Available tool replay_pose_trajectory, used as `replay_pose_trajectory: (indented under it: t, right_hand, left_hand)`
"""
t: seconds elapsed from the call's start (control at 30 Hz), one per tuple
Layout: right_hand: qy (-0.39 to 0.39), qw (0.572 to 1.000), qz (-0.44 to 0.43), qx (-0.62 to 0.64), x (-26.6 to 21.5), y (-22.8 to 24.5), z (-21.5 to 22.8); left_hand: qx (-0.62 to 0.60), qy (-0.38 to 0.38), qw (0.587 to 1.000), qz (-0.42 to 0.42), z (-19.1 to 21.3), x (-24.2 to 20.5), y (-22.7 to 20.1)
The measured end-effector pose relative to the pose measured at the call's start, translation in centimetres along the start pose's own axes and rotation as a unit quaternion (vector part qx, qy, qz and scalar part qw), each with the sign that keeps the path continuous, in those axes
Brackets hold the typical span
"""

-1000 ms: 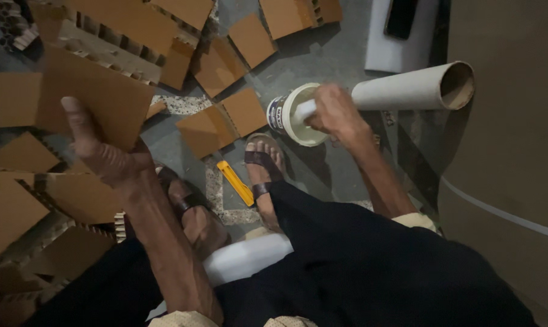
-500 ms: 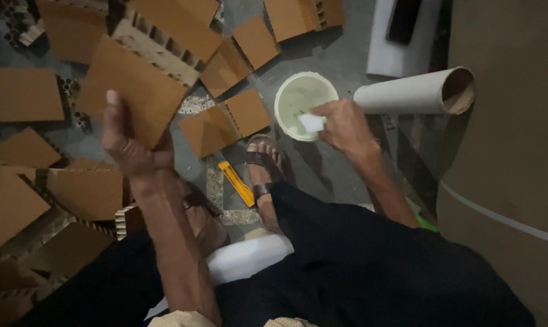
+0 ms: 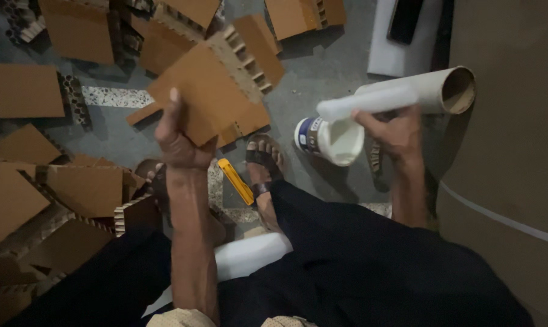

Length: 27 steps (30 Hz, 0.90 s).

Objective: The person sits on a low stool and applies a white substance from a bucket onto small cardboard pieces using a white cylindrical applicator. They then press the coated pieces together to form small box-like structures.

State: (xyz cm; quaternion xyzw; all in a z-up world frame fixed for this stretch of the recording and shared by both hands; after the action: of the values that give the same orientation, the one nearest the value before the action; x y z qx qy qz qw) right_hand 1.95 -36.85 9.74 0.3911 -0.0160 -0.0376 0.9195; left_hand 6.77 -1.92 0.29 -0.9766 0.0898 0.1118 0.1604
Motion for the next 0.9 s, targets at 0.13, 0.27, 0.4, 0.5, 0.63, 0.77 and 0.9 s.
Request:
replay_pose_trajectory:
  t: [0.13,0.27,0.4,0.5,0.63,0.77,0.9]
  right_hand:
    - [-0.026,0.963,-0.21,0.165,-2.1,-2.8,0.1]
    - [-0.103,0.916,-0.282,0.268,-4.2,-6.2,-0.4]
    - [-0.122,0.888,-0.323,0.304,-7.1,-9.0,-1.3]
    - [-0.152,0.852,-0.31,0.394,-8.3,-9.9,-2.2]
    - [-0.132,0.781,-0.273,0.546,-7.2,-7.6,-3.6]
    - [-0.085,0.857,-0.13,0.491,-4.7,-1.3,-3.4]
    - [-0.125,0.959,-0.03,0.252,-2.8,3.9,-3.4]
  left_hand:
    - [0.037,-0.008,0.998,0.055,1.1,-0.3,2.5]
    - [0.001,-0.009,0.997,0.083,1.2,-0.3,4.3]
    - [-0.058,0.017,0.992,0.111,1.5,-0.3,5.4]
    - [-0.06,0.016,0.99,0.126,2.8,-0.2,6.4]
    - [-0.183,0.204,0.951,0.144,2.8,-0.4,7.0]
    - [-0.123,0.149,0.966,0.173,2.2,-0.5,7.6]
    - [0.1,0.048,0.982,0.152,0.3,-0.8,6.7]
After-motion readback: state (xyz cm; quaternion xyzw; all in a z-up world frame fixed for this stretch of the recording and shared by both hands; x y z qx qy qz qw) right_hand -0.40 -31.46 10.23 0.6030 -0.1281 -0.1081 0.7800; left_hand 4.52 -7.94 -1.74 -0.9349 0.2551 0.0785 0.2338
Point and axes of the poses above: each hand's wrist, its own x-axis towards the middle knuckle, its own z-axis out of the back of the hand, y = z × x, the point moved 5 cm from there along x, towards the middle knuckle, and after that the axes turned 3 degrees about -x, right-handed, at the moved point
